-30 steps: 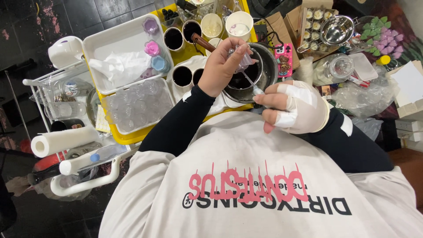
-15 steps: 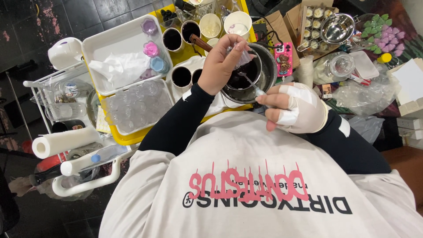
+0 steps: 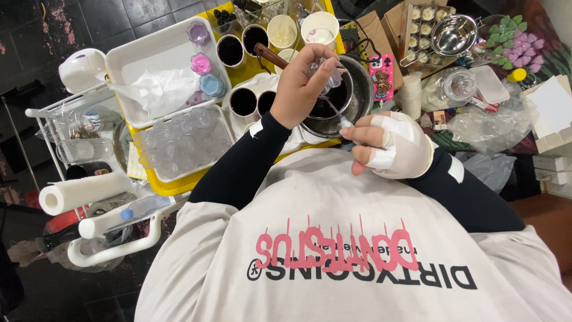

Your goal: Using a pipette to drip colored wax into a flower-shaped candle mold.

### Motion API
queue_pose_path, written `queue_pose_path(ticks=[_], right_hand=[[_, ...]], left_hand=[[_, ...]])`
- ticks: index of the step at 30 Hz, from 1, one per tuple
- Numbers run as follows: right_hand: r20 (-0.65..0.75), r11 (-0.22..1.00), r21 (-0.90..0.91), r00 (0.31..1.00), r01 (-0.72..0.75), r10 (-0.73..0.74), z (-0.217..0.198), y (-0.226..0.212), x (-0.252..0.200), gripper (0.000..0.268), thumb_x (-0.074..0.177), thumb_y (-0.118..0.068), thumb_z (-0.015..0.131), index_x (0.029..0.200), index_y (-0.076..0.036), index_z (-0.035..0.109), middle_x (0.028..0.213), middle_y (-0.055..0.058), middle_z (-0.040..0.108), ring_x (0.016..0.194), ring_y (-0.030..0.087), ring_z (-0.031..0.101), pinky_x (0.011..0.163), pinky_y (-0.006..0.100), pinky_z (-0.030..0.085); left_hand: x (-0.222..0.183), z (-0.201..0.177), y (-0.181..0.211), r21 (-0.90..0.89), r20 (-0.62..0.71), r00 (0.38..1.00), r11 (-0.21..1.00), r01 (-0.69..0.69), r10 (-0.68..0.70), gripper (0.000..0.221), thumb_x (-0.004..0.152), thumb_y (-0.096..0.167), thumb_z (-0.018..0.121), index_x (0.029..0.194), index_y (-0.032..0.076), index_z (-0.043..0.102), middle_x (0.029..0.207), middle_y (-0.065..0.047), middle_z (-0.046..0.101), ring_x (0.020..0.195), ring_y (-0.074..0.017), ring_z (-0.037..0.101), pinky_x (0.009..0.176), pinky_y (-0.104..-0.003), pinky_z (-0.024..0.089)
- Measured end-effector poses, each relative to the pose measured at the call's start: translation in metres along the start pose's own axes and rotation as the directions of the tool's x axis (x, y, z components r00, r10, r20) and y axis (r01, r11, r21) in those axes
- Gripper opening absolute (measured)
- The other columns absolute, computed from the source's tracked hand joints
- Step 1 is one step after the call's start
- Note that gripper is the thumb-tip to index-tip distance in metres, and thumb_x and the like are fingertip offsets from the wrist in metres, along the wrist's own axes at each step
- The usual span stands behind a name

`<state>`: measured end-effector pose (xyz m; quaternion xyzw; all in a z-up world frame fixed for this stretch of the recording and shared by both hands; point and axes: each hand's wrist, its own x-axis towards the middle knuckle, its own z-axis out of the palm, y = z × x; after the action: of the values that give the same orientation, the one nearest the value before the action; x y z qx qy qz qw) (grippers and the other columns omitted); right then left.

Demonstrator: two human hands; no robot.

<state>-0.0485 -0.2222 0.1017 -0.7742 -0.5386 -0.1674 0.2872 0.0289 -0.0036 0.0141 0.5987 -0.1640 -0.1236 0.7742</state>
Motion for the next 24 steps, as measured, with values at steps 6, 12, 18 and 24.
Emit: queue_pose_path(ticks=[6,12,18,24], right_hand=[[-0.042,0.982,0.130,0.989,-0.135,0.142,0.010,0.006,-0.026,0.037,0.077,-0.032,0.085,0.088,-0.007,0.060,0.109,0.010,0.068,0.091,0.029,0.069,0.073,0.040,0.058],[-0.202,0.552,0.670,0.593,-0.496,0.779,0.038,0.007,-0.056,0.043,0.113,-0.043,0.057,0.096,-0.004,0.058,0.116,0.010,0.067,0.104,0.017,0.069,0.093,0.031,0.061],[-0.099,0.554,0.606,0.636,-0.571,0.765,0.043,0.021,-0.067,0.042,0.117,-0.037,0.052,0.095,-0.002,0.059,0.123,0.015,0.066,0.107,0.019,0.065,0.097,0.033,0.056],[-0.055,0.697,0.364,0.733,-0.618,0.678,0.042,0.020,-0.045,0.031,0.110,-0.028,0.061,0.094,-0.002,0.066,0.110,0.012,0.072,0.092,0.022,0.070,0.082,0.034,0.055]], left_hand=[[0.004,-0.009,-0.017,-0.170,-0.034,0.999,0.985,-0.036,0.030,0.019,0.115,0.020,0.052,0.120,0.002,0.056,0.111,-0.004,0.065,0.104,-0.0136,0.069,0.096,-0.027,0.056],[-0.010,-0.017,0.000,-0.294,-0.114,0.993,0.954,-0.063,0.031,0.023,0.115,0.023,0.050,0.124,0.002,0.055,0.116,-0.006,0.062,0.111,-0.0190,0.070,0.102,-0.030,0.055],[-0.019,-0.025,-0.002,-0.328,-0.131,0.991,0.944,-0.027,-0.017,0.025,0.116,0.026,0.049,0.123,0.003,0.055,0.114,-0.009,0.064,0.111,-0.0213,0.070,0.104,-0.035,0.057],[-0.023,-0.022,-0.003,-0.360,-0.146,0.988,0.933,-0.014,-0.042,0.026,0.114,0.027,0.049,0.124,0.003,0.053,0.114,-0.007,0.063,0.109,-0.0208,0.070,0.102,-0.035,0.057]])
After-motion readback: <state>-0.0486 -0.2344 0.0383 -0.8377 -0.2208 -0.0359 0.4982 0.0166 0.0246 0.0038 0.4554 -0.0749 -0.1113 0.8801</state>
